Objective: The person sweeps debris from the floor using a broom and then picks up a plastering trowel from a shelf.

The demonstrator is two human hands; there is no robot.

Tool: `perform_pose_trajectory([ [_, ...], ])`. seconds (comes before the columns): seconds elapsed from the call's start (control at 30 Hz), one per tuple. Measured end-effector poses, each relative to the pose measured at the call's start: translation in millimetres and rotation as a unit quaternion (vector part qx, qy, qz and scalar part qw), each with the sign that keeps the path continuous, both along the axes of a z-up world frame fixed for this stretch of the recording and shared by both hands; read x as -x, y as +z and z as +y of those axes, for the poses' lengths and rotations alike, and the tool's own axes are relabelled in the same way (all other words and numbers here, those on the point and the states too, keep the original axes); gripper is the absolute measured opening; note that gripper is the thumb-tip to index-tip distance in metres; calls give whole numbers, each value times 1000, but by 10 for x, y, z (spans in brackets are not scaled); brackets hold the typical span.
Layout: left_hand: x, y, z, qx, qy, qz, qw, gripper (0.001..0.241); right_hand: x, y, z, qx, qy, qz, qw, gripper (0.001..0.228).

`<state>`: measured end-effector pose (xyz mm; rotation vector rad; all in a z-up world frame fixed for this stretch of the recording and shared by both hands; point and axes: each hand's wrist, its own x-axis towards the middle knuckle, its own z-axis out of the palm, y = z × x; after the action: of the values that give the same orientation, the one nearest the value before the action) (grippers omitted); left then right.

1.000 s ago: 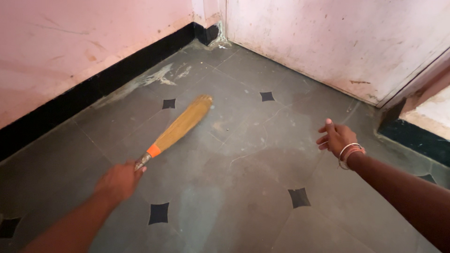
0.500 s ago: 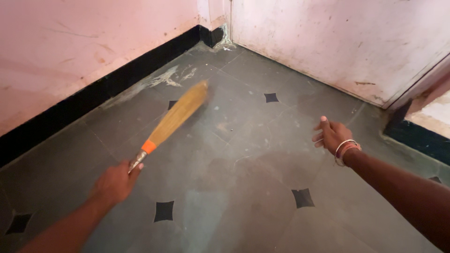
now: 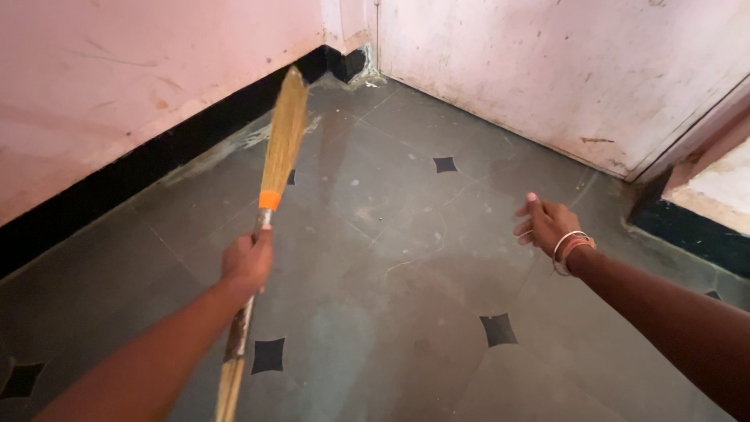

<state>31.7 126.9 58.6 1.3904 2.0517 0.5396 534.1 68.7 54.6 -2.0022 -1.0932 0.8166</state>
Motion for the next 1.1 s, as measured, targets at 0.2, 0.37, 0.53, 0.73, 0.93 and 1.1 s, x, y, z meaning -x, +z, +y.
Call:
perform_pose_trajectory([
  [0.2,-134,61,82,6,13,-11,1000,61,161,102,28,11,11,-20,1000,60],
  [0.37,4,-79,325,-29,9,32,999,59,181,170,136,14,30,-26,999,60],
  [0.53,89,181,558,-61,-17,9,998,60,54,507,422,-5,63,-20,998,60],
  [0.73,14,499,799,-19,-4,59,998,60,-1,1072,819,79,204,-365,905,59],
  [0.93,-221,-17,1045,-13,31,163,986,59,212,920,921,5,48,-22,999,57],
  [1.1,-306,-588,908,28,48,164,985,49,687,512,675,37,33,9,999,59],
])
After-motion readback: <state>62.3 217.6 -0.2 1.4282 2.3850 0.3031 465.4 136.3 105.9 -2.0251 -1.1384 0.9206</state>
